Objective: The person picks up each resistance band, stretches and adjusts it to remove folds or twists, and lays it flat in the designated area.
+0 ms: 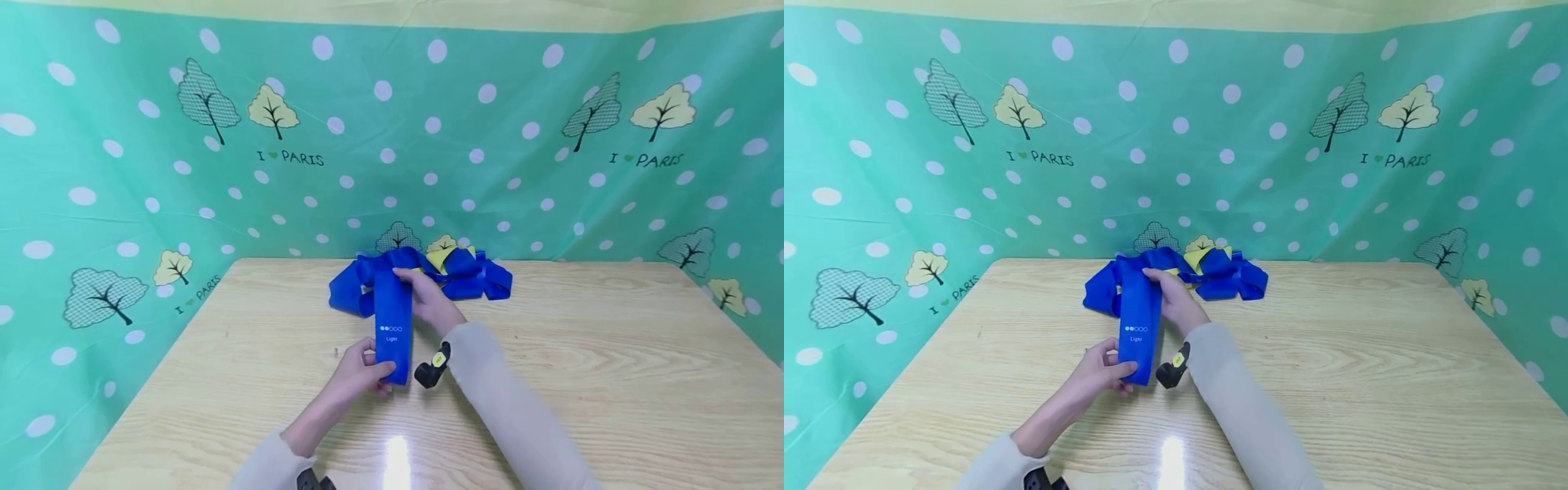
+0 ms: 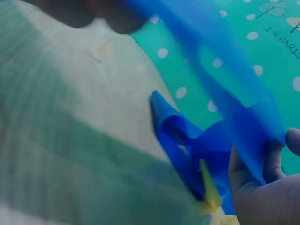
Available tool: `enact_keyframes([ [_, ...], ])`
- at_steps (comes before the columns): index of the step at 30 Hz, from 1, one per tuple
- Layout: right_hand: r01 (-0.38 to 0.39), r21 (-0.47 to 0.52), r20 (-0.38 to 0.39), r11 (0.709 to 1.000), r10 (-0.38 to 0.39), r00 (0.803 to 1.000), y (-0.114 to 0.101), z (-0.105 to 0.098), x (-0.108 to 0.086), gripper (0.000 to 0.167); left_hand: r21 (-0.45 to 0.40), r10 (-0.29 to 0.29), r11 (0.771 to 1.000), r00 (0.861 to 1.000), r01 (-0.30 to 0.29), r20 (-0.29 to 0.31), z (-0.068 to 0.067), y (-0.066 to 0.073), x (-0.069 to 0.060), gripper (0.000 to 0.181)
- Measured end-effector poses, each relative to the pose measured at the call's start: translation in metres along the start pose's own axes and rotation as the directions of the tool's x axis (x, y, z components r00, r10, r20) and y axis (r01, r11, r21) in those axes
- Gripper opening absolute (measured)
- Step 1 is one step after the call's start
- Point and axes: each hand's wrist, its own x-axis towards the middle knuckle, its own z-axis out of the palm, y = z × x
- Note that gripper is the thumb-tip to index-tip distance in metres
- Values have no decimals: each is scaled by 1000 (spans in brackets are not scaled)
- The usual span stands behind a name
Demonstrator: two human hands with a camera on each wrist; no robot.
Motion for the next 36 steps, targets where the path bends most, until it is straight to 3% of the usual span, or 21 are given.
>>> enact_keyframes([
  [5, 14, -8, 18, 1000, -14, 1000, -13, 1, -1, 13, 37, -18, 999, 998, 16, 66, -2, 0, -5, 28],
  [9, 7, -48, -60, 999, -10, 998, -17, -4, 1, 8, 65, -39, 997, 992, 32, 123, -2, -1, -8, 32],
  [17, -5, -68, -201, 998, -9, 980, -17, -17, 7, 6, 56, -43, 998, 984, 34, 173, -7, -1, -13, 23],
  [21, -17, -52, -190, 998, 7, 982, -16, -18, 6, 11, 26, -29, 999, 969, 23, 246, -10, -1, -16, 22],
  [26, 39, 32, -171, 999, -33, 985, -7, -11, 8, 6, 32, -16, 999, 942, 6, 334, -14, 0, -18, 35],
  [32, 40, 87, -149, 995, -26, 989, 11, -6, 14, 3, 74, -37, 997, 931, 11, 363, -14, 1, -17, 40],
  [36, 51, 3, -180, 999, -50, 982, 15, -8, 12, 37, 109, -83, 993, 913, 43, 398, -16, -4, -20, 35],
])
